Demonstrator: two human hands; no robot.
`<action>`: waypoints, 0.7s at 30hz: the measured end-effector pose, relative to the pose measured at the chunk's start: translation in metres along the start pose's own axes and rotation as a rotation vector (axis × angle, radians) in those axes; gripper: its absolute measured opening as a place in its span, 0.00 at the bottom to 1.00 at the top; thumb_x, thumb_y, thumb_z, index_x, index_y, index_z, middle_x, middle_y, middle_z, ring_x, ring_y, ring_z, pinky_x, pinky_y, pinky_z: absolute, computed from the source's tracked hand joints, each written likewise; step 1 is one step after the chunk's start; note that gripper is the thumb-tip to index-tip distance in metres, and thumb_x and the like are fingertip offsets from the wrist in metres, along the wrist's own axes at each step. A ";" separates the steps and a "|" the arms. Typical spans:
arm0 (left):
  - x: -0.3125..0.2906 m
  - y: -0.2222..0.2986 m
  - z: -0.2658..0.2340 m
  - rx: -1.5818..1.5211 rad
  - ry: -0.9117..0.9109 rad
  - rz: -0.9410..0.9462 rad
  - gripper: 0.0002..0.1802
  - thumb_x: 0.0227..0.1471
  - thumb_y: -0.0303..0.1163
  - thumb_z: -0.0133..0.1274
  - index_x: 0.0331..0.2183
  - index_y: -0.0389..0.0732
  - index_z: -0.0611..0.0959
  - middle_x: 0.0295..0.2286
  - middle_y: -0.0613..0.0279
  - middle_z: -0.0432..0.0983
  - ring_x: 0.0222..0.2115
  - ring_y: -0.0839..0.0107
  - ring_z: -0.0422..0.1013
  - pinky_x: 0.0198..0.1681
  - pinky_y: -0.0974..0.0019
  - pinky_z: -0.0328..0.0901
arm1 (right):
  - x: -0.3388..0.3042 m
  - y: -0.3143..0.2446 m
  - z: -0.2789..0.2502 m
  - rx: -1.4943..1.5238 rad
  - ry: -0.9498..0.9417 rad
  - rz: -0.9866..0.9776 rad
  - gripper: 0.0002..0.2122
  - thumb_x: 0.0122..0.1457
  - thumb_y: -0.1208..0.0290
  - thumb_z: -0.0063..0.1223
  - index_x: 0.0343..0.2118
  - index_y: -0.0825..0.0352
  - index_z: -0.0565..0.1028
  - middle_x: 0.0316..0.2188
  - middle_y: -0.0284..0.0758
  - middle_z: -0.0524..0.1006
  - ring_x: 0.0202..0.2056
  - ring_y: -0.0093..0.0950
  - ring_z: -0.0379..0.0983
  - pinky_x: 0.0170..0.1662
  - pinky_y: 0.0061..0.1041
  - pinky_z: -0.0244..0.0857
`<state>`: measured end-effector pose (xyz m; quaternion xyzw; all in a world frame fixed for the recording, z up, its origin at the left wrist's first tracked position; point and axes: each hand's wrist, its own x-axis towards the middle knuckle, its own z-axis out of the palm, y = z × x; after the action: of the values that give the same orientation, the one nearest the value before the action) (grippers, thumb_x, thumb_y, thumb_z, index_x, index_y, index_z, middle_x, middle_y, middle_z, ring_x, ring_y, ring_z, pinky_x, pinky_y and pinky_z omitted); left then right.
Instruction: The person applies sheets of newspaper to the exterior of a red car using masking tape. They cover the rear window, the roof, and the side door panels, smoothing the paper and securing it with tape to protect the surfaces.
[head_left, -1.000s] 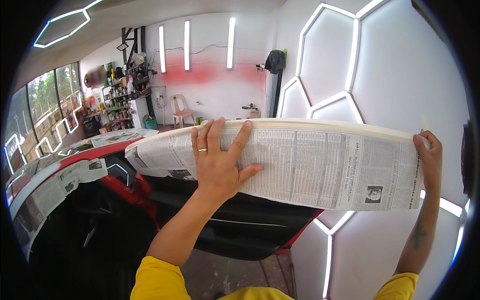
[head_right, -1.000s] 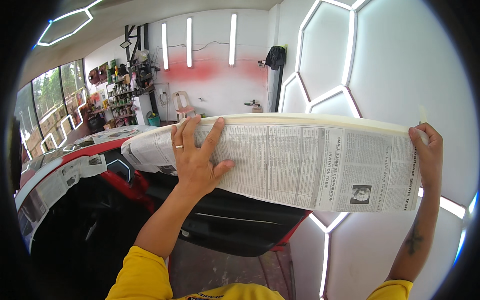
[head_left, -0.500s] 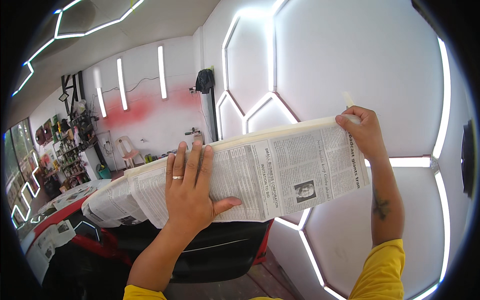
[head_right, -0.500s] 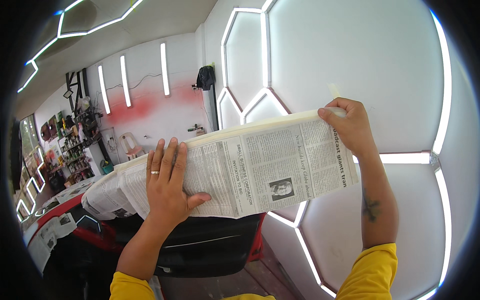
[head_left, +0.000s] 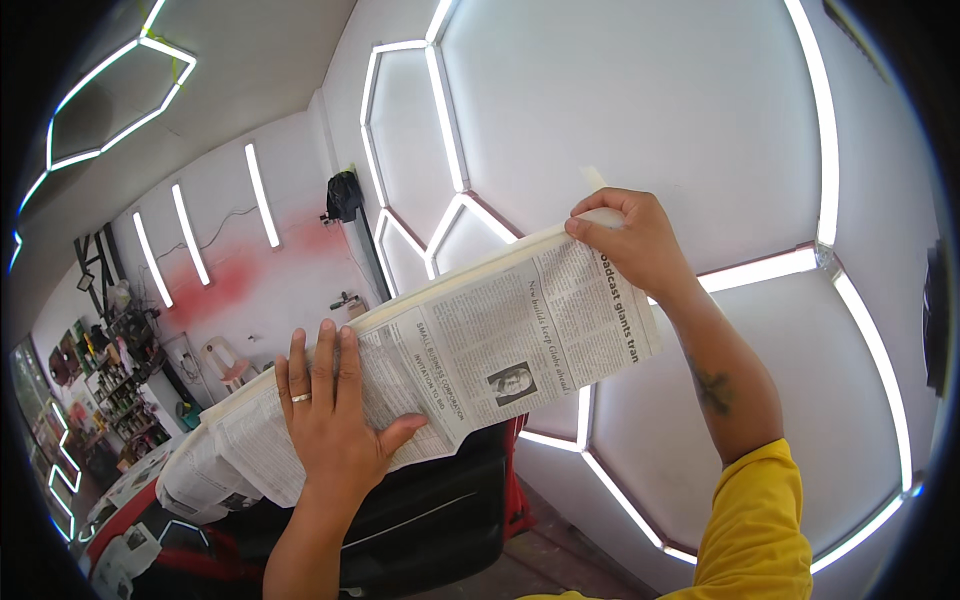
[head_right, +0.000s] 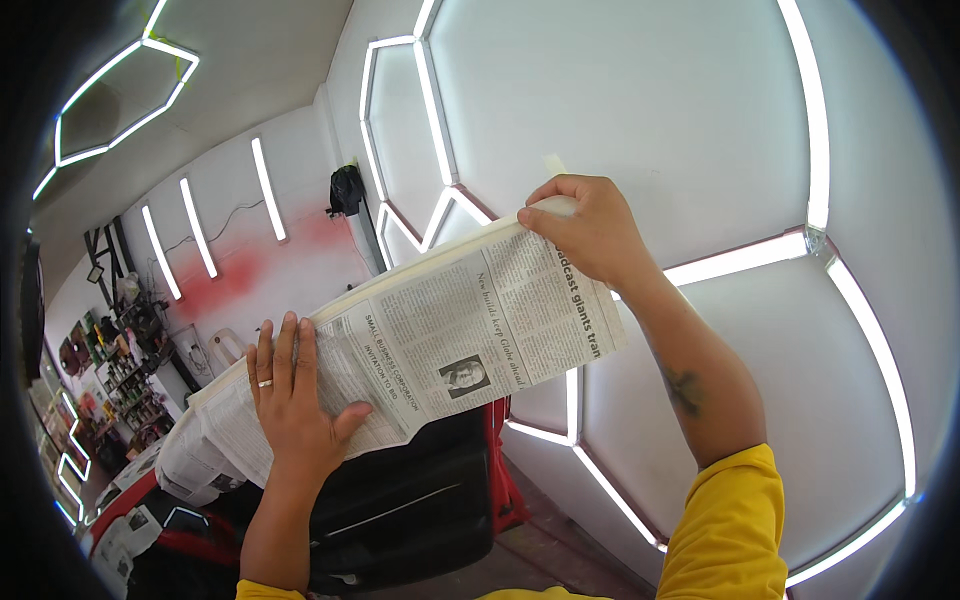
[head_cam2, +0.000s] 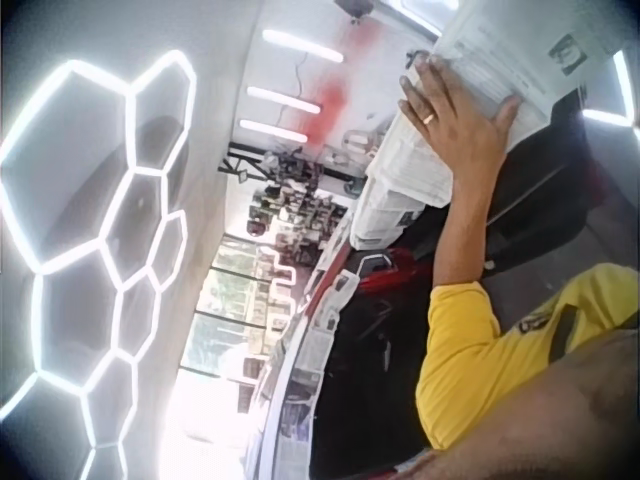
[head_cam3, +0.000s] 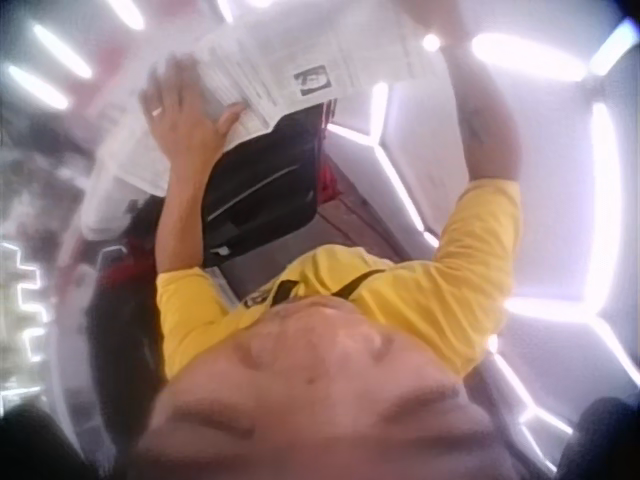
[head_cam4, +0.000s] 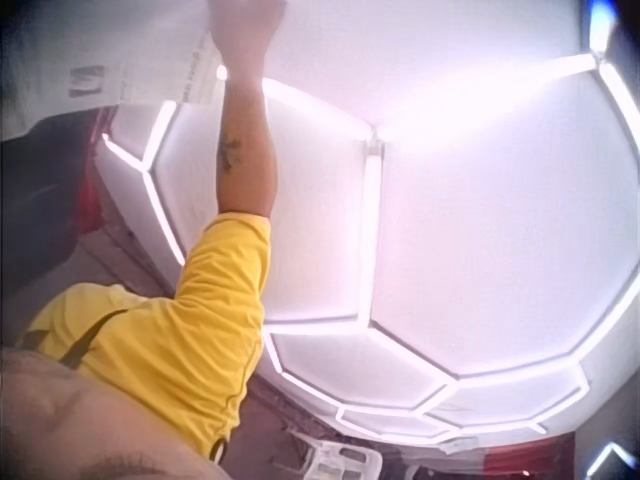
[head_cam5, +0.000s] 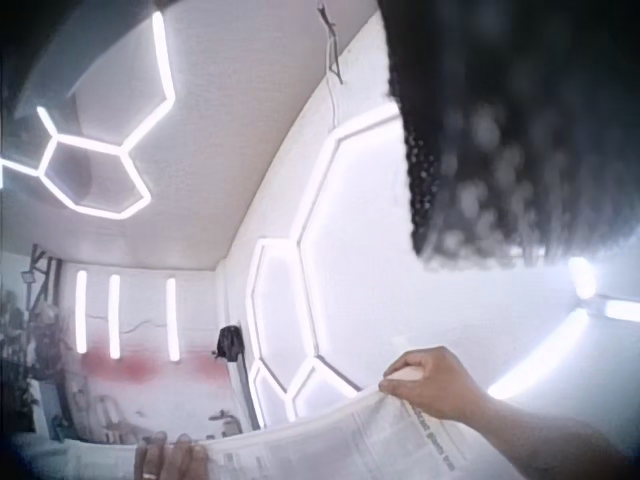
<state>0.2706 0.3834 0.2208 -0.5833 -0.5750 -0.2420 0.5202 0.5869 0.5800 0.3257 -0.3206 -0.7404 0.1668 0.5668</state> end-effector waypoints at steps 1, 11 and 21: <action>0.000 0.000 0.001 0.000 -0.003 -0.001 0.61 0.57 0.81 0.37 0.66 0.33 0.72 0.65 0.43 0.67 0.69 0.40 0.57 0.73 0.36 0.44 | -0.001 0.001 -0.001 0.007 0.027 -0.022 0.14 0.61 0.64 0.65 0.43 0.70 0.84 0.31 0.39 0.83 0.30 0.26 0.80 0.38 0.28 0.75; 0.002 0.004 -0.001 0.019 -0.013 -0.022 0.61 0.58 0.80 0.37 0.66 0.33 0.71 0.65 0.43 0.66 0.69 0.40 0.57 0.72 0.37 0.46 | 0.003 0.050 -0.003 0.564 -0.111 0.186 0.10 0.69 0.65 0.58 0.37 0.68 0.78 0.30 0.33 0.81 0.29 0.21 0.79 0.34 0.24 0.75; 0.004 0.009 0.000 0.018 -0.001 -0.051 0.58 0.61 0.78 0.36 0.66 0.32 0.71 0.64 0.41 0.67 0.68 0.38 0.58 0.72 0.36 0.46 | -0.005 0.060 0.009 0.949 -0.203 0.337 0.10 0.72 0.69 0.50 0.36 0.70 0.78 0.31 0.34 0.81 0.31 0.22 0.80 0.36 0.24 0.77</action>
<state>0.2803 0.3865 0.2214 -0.5636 -0.5921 -0.2498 0.5190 0.5960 0.6224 0.2824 -0.1248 -0.5725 0.6039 0.5404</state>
